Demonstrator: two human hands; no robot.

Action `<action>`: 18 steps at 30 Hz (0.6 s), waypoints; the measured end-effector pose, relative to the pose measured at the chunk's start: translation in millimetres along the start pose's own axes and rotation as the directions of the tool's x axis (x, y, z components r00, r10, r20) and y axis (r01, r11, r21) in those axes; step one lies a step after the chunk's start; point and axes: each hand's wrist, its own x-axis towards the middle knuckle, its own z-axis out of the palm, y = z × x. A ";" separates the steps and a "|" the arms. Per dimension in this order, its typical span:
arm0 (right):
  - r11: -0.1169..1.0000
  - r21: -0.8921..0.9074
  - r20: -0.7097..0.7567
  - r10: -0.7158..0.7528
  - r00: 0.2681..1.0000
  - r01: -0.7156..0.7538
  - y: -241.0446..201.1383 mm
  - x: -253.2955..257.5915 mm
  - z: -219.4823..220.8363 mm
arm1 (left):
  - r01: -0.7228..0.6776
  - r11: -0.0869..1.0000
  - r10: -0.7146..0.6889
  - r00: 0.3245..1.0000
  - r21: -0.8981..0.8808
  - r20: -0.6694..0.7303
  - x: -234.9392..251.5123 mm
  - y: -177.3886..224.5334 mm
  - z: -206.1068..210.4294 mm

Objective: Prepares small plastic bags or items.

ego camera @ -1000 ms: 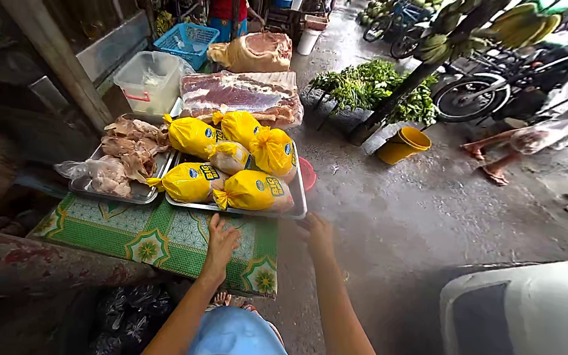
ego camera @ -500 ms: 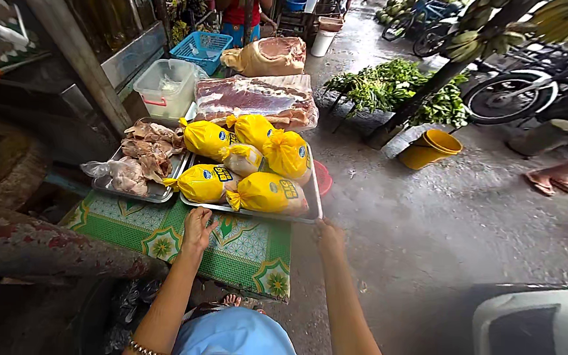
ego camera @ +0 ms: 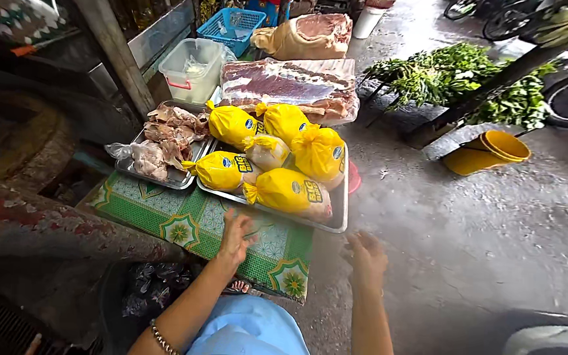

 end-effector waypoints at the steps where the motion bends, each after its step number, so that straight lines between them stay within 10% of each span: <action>1: 0.999 0.006 -0.009 -0.032 0.999 0.032 -2.7 -7.1 -4.1 | 0.006 0.996 -0.016 0.994 0.094 0.110 -8.4 -10.4 6.7; 5: 0.980 0.190 0.051 -0.075 0.996 0.064 -15.0 -40.9 -11.8 | -0.243 0.914 0.010 0.815 0.324 0.580 -32.0 -33.2 38.4; 10: 0.927 0.363 0.188 -0.168 0.968 0.090 -24.0 -69.8 -17.8 | -0.587 0.757 0.158 0.590 0.287 0.792 -48.1 -36.4 72.4; 14: 0.889 0.457 0.171 -0.049 0.984 -0.035 -25.7 -83.7 -21.1 | -0.937 0.323 0.476 0.283 0.133 0.832 -66.8 -47.5 98.5; 18: 0.776 0.627 0.011 -0.098 0.995 0.070 -49.5 -135.0 14.9 | -0.998 0.049 0.370 -0.010 -0.030 0.929 -78.6 -67.4 113.1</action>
